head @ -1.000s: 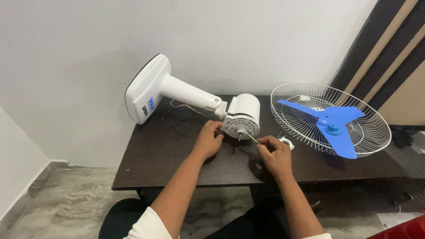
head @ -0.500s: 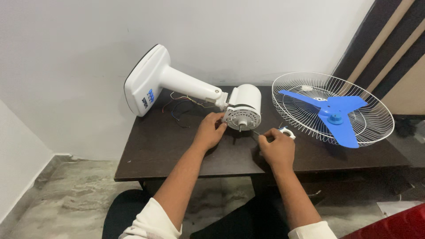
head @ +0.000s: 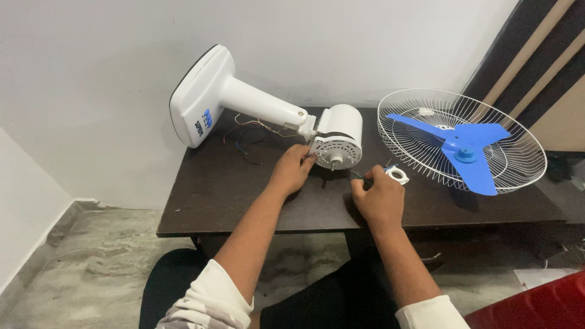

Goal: The person disassembles a white electric fan on a dark table, removing the rear motor housing and several internal components using a screwdriver. The fan blade and front grille remain attached to the base.

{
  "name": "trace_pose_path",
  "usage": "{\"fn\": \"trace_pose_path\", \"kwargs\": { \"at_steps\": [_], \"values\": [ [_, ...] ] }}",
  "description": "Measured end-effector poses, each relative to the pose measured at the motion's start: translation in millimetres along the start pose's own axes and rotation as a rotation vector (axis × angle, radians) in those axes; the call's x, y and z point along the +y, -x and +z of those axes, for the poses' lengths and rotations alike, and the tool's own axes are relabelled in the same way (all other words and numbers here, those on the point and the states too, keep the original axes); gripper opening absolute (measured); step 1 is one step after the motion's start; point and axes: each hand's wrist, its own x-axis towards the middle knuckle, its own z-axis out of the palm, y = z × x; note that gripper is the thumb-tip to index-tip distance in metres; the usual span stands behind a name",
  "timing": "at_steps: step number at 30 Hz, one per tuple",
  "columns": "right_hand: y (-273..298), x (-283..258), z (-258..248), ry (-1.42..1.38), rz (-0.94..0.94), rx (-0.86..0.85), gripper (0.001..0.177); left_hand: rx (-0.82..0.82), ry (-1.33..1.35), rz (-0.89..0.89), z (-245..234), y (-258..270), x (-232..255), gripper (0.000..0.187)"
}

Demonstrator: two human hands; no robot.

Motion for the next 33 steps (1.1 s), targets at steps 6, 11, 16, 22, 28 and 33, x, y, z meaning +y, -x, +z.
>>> {"fn": "trace_pose_path", "kwargs": {
  "at_steps": [6,11,16,22,28,33],
  "values": [
    [1,-1,0,0.029,-0.004,-0.084,0.023,-0.086,-0.043,-0.049,3,-15,-8,0.029],
    [1,-5,2,0.082,-0.012,-0.171,0.025,-0.267,0.109,-0.053,-4,-38,-11,0.037],
    [2,-8,1,0.082,-0.008,-0.199,0.023,-0.195,-0.089,-0.132,0,-33,-6,0.031],
    [0,-9,2,0.063,0.021,-0.248,0.021,-0.119,-0.118,-0.079,10,-34,-5,0.028],
    [-9,-4,3,0.028,-0.02,-0.276,0.022,-0.099,-0.033,-0.088,12,-37,-6,0.025],
    [-8,6,5,-0.068,-0.02,-0.109,0.016,-0.151,0.052,-0.166,13,-39,-8,0.021]
  ]
}}
